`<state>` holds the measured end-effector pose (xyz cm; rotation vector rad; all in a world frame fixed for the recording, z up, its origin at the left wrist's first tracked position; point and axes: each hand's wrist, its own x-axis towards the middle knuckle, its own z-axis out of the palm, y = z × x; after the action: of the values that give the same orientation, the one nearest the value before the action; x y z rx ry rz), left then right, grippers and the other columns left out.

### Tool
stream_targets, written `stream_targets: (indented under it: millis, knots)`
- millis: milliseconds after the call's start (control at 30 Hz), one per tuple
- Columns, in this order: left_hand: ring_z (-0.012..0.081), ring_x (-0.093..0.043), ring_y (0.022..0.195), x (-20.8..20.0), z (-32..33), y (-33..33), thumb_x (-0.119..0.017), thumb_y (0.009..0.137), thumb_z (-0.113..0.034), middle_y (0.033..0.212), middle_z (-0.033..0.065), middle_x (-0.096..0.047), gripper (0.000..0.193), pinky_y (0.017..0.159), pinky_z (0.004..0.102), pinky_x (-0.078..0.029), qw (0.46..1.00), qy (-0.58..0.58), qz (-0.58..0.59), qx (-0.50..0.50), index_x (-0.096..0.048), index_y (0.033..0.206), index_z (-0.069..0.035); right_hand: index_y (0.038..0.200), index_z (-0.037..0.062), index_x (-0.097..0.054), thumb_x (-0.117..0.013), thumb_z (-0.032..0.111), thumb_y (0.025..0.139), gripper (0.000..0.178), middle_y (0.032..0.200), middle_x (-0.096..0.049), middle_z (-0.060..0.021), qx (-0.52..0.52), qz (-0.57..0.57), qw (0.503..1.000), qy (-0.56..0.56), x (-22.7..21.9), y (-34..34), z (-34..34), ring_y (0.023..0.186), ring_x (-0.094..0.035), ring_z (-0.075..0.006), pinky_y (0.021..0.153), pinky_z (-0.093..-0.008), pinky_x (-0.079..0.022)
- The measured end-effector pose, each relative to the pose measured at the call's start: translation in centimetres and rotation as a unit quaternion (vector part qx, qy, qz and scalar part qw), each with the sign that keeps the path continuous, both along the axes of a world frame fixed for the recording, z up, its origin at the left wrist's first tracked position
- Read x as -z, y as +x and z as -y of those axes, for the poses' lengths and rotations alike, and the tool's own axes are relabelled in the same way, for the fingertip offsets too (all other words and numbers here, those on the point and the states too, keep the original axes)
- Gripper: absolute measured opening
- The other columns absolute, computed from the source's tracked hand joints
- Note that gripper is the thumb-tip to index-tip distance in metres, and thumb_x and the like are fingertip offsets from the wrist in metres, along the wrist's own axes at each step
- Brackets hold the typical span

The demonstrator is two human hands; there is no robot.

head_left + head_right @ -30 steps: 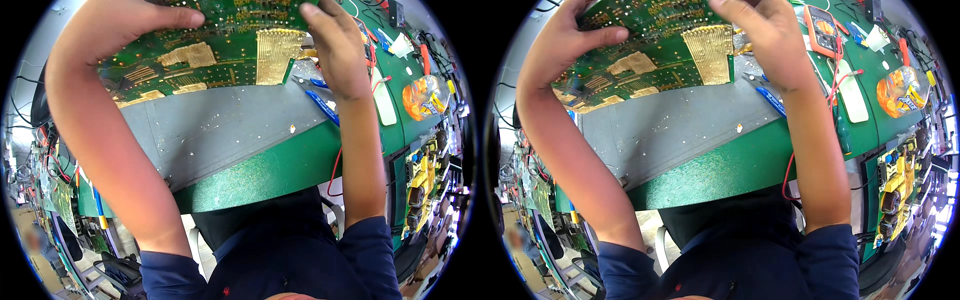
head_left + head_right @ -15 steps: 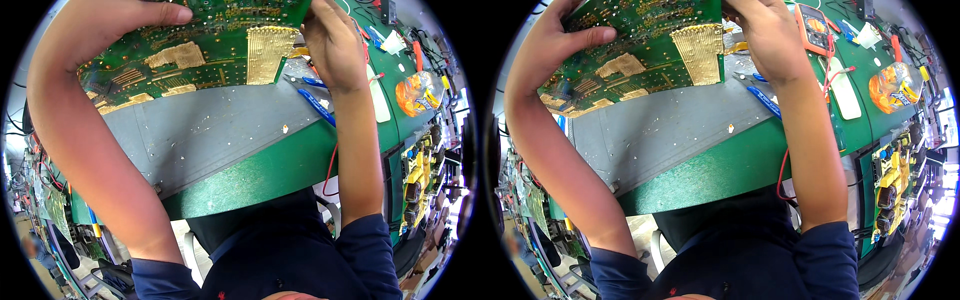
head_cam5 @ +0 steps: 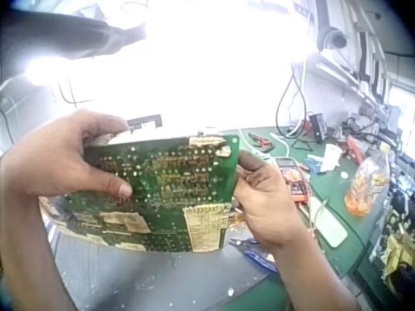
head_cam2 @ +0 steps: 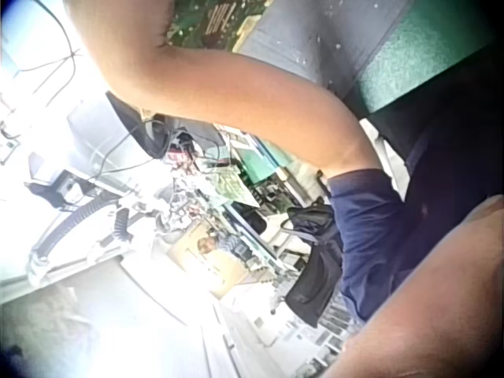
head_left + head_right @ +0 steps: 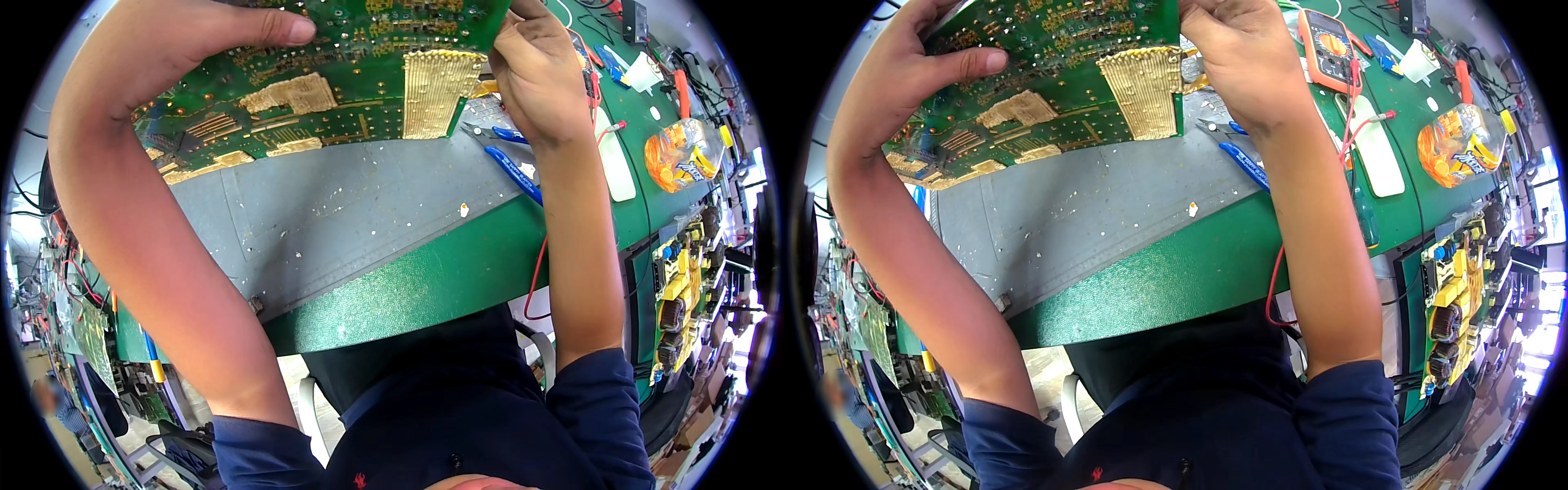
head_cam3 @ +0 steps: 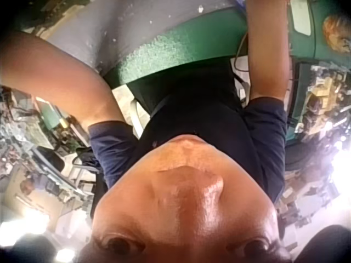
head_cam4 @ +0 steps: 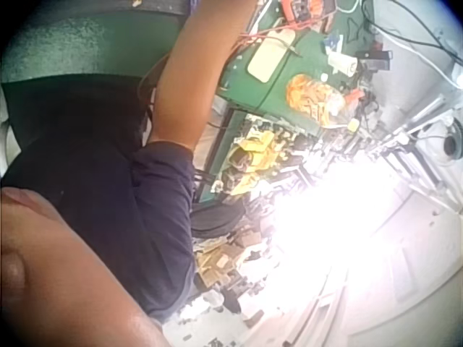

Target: The person handles a large electronics board, uses pliers to clip items near the metal heat sinks, and lifts the board to view the soldering on the back.

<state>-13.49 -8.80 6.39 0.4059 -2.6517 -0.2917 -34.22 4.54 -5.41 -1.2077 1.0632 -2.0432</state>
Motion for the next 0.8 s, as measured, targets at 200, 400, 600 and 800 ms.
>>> stream_targets:
  millis: [200,400,600,800]
  knots:
    - [0.0243,-0.070,0.089,0.0,-0.2,0.1,-0.092,0.065,-0.019,0.103,0.0220,-0.072,0.070,0.082,0.0347,-0.054,1.000,-0.003,-0.004,0.001,-0.061,0.120,0.010,0.129,-0.0022,-0.058,-0.055,0.004,0.101,0.029,0.117,-0.070,-0.0095,0.034,-0.020,0.999,0.002,0.3,-0.2,0.4,0.103,-0.066,-0.0129,0.089,-0.0267,-0.053]
    - [0.0239,-0.070,0.089,0.5,0.1,-0.1,-0.092,0.065,-0.019,0.102,0.0216,-0.072,0.069,0.082,0.0345,-0.054,1.000,0.000,-0.007,0.003,-0.061,0.119,0.010,0.129,-0.0008,-0.059,-0.053,0.002,0.101,0.029,0.118,-0.069,-0.0099,0.043,-0.015,0.999,0.018,0.0,0.2,0.2,0.105,-0.066,-0.0138,0.091,-0.0277,-0.053]
    - [0.0235,-0.070,0.088,0.6,0.1,-0.1,-0.092,0.065,-0.019,0.102,0.0212,-0.072,0.067,0.081,0.0342,-0.054,1.000,-0.003,-0.011,0.005,-0.062,0.118,0.010,0.127,-0.0008,-0.059,-0.052,-0.001,0.100,0.028,0.118,-0.068,-0.0112,0.035,0.008,0.999,0.009,0.2,0.2,0.2,0.105,-0.066,-0.0167,0.091,-0.0302,-0.055]
    - [0.0230,-0.070,0.087,0.5,0.1,-0.1,-0.092,0.065,-0.019,0.101,0.0208,-0.072,0.066,0.080,0.0340,-0.054,1.000,-0.007,-0.011,0.002,-0.062,0.116,0.010,0.126,-0.0026,-0.059,-0.052,-0.003,0.099,0.028,0.117,-0.068,-0.0123,0.043,0.008,0.999,0.009,-0.1,0.4,0.4,0.103,-0.067,-0.0173,0.090,-0.0302,-0.056]
